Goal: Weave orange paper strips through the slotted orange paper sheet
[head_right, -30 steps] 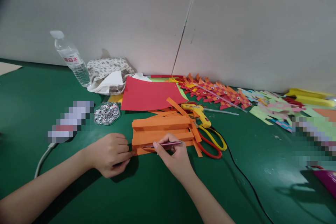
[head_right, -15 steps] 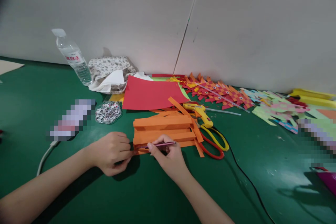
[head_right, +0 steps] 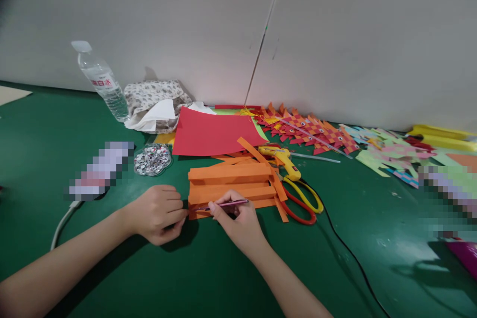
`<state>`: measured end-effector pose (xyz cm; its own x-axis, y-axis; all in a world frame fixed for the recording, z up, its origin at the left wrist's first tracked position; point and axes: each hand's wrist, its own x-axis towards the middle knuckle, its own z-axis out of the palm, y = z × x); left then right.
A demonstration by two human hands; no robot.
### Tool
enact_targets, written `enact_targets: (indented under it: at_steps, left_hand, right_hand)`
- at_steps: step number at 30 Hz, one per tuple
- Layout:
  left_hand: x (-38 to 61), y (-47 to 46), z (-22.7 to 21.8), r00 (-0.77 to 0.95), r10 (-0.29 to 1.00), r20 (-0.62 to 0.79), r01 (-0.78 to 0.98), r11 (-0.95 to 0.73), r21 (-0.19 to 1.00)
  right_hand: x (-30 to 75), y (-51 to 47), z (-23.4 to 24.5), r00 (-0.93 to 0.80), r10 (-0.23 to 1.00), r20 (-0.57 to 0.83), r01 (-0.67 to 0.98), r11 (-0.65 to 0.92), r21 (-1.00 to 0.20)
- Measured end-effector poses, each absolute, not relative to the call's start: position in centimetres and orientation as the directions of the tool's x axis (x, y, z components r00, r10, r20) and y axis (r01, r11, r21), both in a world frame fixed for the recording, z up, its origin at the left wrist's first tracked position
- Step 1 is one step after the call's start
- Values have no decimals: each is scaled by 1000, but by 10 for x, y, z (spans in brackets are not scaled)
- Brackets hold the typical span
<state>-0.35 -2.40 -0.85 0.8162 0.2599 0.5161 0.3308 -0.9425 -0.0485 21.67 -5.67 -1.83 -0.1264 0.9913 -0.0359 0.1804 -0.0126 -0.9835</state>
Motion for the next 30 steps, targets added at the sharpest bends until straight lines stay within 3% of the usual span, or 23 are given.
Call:
enact_targets:
  at_steps: [14,21,30]
  left_hand:
    - [-4,-24,-8,848,247,469,295,-955,-30]
    - [-4,-24,-7,861,242,447,283,-959,-27]
    - [-2,-23,-6,854,245,458,282,-959,-13]
  right_hand:
    - [221,-58,-10,5,998,63,201,60,-978]
    - [216,-60,-11,-101,995,19,183,38,-982]
    - [216,-60,-13,-118,993,0,199,23,-980]
